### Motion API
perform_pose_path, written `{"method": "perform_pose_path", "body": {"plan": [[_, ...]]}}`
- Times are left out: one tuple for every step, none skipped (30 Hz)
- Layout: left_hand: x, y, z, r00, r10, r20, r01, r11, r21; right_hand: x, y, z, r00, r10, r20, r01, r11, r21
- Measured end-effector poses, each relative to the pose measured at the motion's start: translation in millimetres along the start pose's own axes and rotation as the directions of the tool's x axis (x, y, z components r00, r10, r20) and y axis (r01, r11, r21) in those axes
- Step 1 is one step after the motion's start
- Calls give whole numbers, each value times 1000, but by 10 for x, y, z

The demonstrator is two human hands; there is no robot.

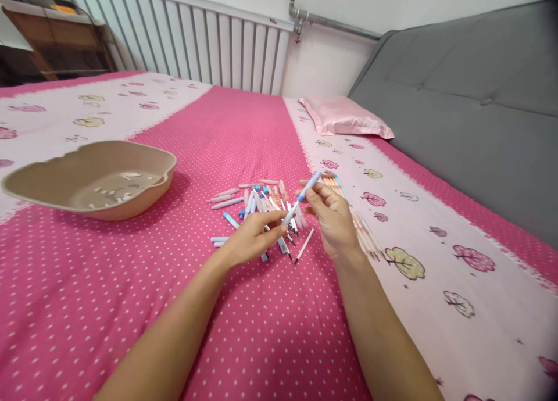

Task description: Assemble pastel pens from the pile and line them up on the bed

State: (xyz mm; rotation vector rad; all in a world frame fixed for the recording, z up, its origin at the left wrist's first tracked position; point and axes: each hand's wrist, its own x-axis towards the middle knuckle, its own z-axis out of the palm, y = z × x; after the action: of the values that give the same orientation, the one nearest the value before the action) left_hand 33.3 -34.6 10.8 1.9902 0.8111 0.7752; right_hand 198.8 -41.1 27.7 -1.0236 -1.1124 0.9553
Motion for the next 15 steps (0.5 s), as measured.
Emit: {"method": "perform_pose_path", "body": {"plan": [[0, -4, 0, 1000, 2, 5, -2, 1000, -5, 0, 1, 0, 1000, -4, 5, 4, 1000, -2], [1, -10, 1, 1000, 5, 8, -5, 1000, -12, 0, 3, 1, 1000, -6, 11, 6, 1000, -5], [1, -17, 3, 1000, 7, 9, -7, 1000, -18, -2, 5, 3, 1000, -2, 22, 2, 1000, -9], [2, -26, 6, 1000, 10, 8, -9, 1000, -25, -4, 8, 4, 999, 8, 39, -8, 1000, -13], [3, -35, 9, 1000, 13, 4, -12, 999, -34, -7, 11, 6, 998, 23, 61, -22, 1000, -18], [4, -43, 12, 1000, 15, 0, -15, 999, -44, -10, 15, 8, 996, 38, 83, -36, 999, -24], [5, -50, 15, 1000, 17, -3, -17, 998, -54, -13, 19, 9, 993, 50, 105, -47, 998, -29], [6, -55, 17, 1000, 19, -5, -19, 998, -65, -16, 23, 11, 991, 56, 122, -52, 998, -35], [7, -58, 19, 1000, 20, -4, -20, 997, -74, -18, 26, 11, 989, 58, 133, -53, 998, -39], [8, -60, 21, 1000, 20, -3, -21, 997, -81, -19, 28, 12, 989, 57, 140, -51, 998, -41], [9, -61, 22, 1000, 20, -1, -20, 996, -86, -19, 30, 12, 988, 56, 143, -50, 998, -45], [9, -61, 24, 1000, 20, 2, -20, 996, -91, -19, 30, 12, 988, 55, 145, -49, 998, -48], [10, -62, 25, 1000, 22, 3, -21, 995, -97, -19, 28, 12, 988, 56, 146, -49, 998, -51], [10, -63, 25, 1000, 23, 3, -22, 995, -101, -18, 25, 12, 988, 57, 146, -50, 997, -52], [9, -64, 26, 1000, 25, 1, -25, 994, -106, -17, 21, 12, 988, 58, 145, -51, 997, -53]]}}
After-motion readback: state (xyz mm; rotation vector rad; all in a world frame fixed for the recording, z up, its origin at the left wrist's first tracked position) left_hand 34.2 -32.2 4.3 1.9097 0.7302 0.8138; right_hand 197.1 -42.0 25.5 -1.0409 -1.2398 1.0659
